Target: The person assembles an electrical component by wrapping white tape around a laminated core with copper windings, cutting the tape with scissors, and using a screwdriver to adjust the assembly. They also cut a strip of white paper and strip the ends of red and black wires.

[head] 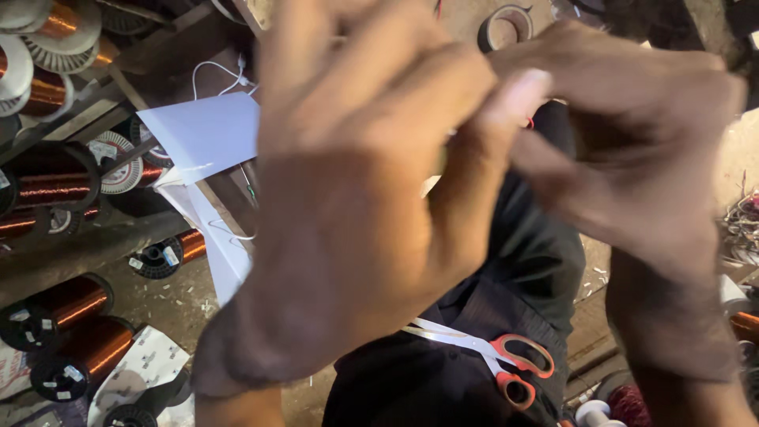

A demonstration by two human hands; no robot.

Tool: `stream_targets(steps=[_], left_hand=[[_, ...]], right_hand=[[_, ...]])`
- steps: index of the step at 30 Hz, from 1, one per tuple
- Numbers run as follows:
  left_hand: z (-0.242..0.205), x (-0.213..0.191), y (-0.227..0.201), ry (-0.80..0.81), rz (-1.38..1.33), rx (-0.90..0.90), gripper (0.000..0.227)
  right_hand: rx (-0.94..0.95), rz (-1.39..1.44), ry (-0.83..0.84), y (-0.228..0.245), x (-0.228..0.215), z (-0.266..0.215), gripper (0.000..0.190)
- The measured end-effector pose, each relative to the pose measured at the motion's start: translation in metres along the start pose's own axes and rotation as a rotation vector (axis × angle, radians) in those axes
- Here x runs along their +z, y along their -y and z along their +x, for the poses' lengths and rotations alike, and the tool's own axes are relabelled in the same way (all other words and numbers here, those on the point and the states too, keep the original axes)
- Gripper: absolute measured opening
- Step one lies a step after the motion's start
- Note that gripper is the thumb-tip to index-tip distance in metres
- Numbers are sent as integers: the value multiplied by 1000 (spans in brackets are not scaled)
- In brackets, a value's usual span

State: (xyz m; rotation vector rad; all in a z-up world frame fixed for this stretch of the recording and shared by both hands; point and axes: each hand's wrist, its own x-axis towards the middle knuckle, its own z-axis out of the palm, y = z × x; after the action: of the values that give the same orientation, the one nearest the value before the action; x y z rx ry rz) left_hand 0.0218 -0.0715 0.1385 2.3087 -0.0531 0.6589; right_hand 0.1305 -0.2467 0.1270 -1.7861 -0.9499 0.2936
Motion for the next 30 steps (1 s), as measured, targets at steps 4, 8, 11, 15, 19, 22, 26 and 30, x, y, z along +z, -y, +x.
stream_targets(steps=[4, 8, 11, 15, 19, 22, 26, 30], left_hand=[[2, 2, 0, 10, -47, 68, 18], [5, -8, 22, -32, -60, 80, 17], [10, 6, 42, 73, -341, -26, 17], [9, 21, 53, 93, -265, 40, 10], [9, 14, 55, 187, -291, -125, 14], [9, 18, 61, 204, -525, -192, 16], [1, 36, 68, 34, -940, -317, 14], [-14, 54, 64, -150, -997, -245, 9]], right_hand=[[-141, -347, 65, -1, 1, 9, 6], [-309, -432, 111, 6, -3, 24, 13], [-370, -490, 170, 19, -5, 33, 21], [-425, -742, 303, 36, -12, 34, 22], [-571, -1077, 234, 35, -22, 26, 12], [-728, -1072, 212, 24, -26, 32, 17], [-863, -904, 164, 14, -16, 38, 19], [-842, -880, 161, 9, -21, 27, 23]])
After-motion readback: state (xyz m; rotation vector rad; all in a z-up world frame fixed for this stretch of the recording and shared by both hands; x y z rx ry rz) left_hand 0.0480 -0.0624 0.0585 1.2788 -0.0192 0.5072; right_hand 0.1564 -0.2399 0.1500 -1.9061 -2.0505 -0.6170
